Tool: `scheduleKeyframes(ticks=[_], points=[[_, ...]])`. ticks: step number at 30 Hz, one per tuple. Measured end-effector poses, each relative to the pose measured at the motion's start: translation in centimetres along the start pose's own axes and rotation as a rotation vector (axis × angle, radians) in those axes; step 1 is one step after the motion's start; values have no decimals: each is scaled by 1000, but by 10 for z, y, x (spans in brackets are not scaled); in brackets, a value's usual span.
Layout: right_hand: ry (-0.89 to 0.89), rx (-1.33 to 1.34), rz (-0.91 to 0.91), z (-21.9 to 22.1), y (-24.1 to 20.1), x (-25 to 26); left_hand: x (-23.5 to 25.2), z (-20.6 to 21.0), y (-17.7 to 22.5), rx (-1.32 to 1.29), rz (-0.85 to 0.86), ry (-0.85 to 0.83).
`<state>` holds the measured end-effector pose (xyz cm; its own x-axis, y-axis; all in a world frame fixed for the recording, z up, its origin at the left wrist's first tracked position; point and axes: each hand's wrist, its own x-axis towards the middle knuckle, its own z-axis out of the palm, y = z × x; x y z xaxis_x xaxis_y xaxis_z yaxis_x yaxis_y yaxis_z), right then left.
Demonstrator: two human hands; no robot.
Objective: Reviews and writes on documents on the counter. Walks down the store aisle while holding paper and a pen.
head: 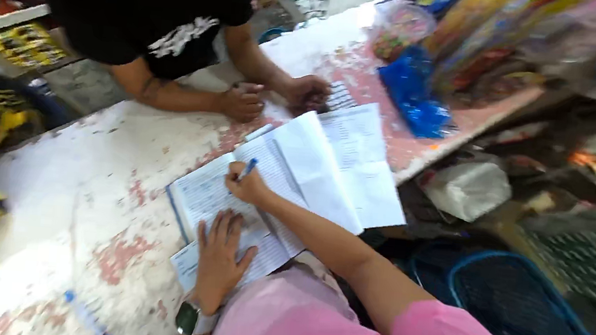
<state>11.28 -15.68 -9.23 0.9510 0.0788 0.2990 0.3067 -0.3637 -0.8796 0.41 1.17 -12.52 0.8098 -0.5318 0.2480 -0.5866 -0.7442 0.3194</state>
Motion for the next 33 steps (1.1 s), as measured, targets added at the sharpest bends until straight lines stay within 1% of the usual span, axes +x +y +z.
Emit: scheduleKeyframes(ticks=[5,14,33], points=[[-34,76,-31,0,7,3,-1,2,-2,26,18,16],[-30,156,-57,3,10,3,-3,3,-6,54,41,34],[-101,207,18,-1,7,7,-5,1,-9,92,42,-12]])
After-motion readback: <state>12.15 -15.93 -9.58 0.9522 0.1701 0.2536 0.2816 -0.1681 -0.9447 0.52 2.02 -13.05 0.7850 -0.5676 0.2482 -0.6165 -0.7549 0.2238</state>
